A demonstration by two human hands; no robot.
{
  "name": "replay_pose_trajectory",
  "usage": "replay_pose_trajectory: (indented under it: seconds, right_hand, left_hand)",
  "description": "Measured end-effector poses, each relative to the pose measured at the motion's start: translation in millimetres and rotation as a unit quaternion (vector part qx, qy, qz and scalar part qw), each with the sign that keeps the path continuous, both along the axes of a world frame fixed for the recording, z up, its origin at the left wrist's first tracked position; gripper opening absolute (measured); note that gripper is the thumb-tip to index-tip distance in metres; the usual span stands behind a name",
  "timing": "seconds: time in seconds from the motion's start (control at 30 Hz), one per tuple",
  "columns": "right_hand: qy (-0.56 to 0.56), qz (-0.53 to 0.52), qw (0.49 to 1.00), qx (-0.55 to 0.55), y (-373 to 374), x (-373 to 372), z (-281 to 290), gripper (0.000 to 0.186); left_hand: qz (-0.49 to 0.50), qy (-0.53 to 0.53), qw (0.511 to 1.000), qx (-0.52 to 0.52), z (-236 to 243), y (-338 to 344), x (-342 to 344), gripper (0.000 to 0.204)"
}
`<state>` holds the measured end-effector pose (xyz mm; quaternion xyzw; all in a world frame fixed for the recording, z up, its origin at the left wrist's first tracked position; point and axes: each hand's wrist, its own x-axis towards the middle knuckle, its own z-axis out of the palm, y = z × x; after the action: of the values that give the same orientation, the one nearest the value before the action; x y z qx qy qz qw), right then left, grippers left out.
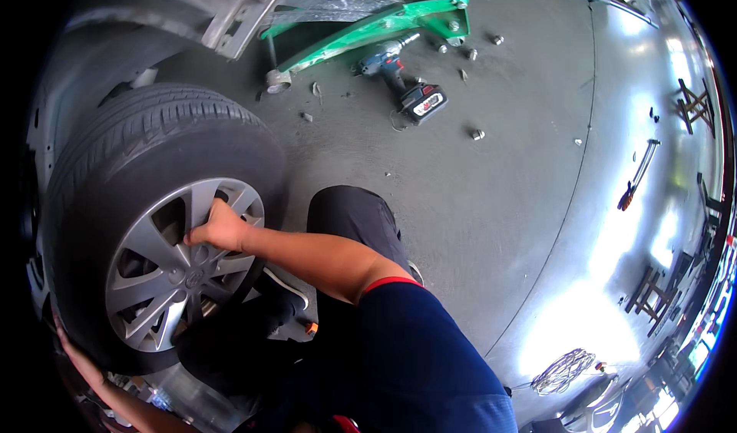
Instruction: The person mounts a wheel onto a car hub, threads lug nuts onto the wheel studs by hand, and tightens them using a power wrench.
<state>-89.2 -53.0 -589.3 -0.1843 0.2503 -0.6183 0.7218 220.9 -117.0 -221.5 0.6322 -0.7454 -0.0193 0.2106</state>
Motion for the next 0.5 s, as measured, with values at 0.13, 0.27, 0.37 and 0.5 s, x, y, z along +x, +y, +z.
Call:
replay_pose_trajectory:
  seconds: [0.13,0.27,0.37,0.5]
  right_hand:
    - [-0.001,-0.05,0.998,-0.027,-3.8,4.4,-12.5,0.032]
    - [0.015,-0.049,0.998,-0.035,-8.4,13.6,-11.1,0.029]
    - [0.013,-0.053,0.997,-0.051,-16.5,19.9,-6.2,0.027]
    - [-0.024,-0.007,0.999,-0.026,-22.2,12.5,-15.5,0.03]
  left_hand:
    - [-0.097,-0.086,0.992,0.0,-9.7,3.3,-25.0,0.068]
    - [-0.094,-0.098,0.99,-0.027,-4.9,11.3,-11.4,0.067]
    - [-0.118,-0.063,0.991,-0.018,8.5,10.7,-3.2,0.067]
    - [-0.124,0.073,0.989,0.023,-15.6,19.6,-23.7,0.072]
